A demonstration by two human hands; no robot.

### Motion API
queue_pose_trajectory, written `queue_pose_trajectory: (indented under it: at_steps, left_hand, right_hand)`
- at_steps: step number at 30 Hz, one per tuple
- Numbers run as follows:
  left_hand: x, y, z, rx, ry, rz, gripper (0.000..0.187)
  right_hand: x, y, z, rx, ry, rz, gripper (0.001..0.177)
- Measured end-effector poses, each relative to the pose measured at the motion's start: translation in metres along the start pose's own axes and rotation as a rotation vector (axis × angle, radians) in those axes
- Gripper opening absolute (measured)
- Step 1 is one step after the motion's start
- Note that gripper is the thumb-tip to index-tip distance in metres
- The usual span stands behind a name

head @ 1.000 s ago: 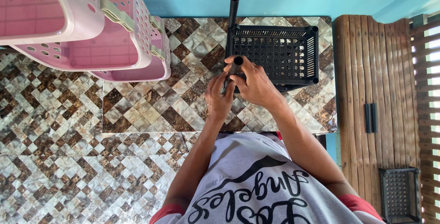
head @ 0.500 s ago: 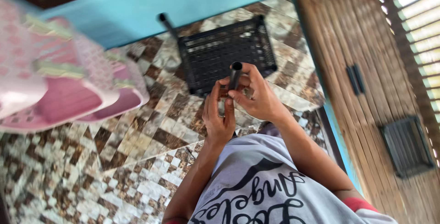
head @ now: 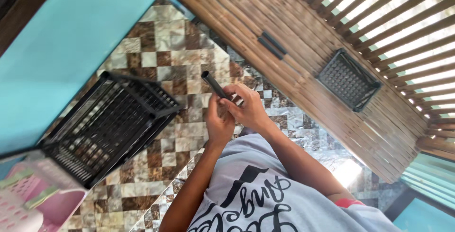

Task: The person repeatedly picks up black plastic crates and cylindrical rods, inserts the rods into the crate corners to form legs, and places the assembled units on a wooden bench. The person handles multiple crates and rods, assembling them one at a time.

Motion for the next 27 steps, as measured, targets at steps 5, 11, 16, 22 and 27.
queue_pose_trajectory:
  at_steps: [5,11,16,22,27]
  left_hand:
    - [0.088,0.052,0.102,0.126,-0.073,-0.239,0.055]
    - [0.208,0.109,0.204,0.093,-0.467,-0.657,0.049]
    - [0.298,0.151,0.270,0.046,-0.387,-0.875,0.052]
    - [0.360,0.187,0.307,0.030,-0.288,-0.682,0.052]
    - [0.382,0.186,0.297,0.020,-0.123,-0.814,0.051]
  right_hand:
    - [-0.121,0.004,-0.071,-0.121,-0.081,0.195,0.027]
    - [-0.266,0.007,-0.127,-0.186,-0.190,0.367,0.026]
    - [-0.359,0.027,-0.155,-0.185,-0.363,0.352,0.025]
    - [-0.431,0.042,-0.158,-0.171,-0.448,0.422,0.023]
    - [-0.458,0.040,-0.149,-0.060,-0.535,0.489,0.026]
Point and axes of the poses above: each hand's wrist, its own y-axis towards the middle knuckle, its own z-axis out of the palm, x = y × z, the point moved 8 cm from there along y, towards the middle knuckle, and after that the axes turned 10 degrees about -z, right-handed, at the moved point
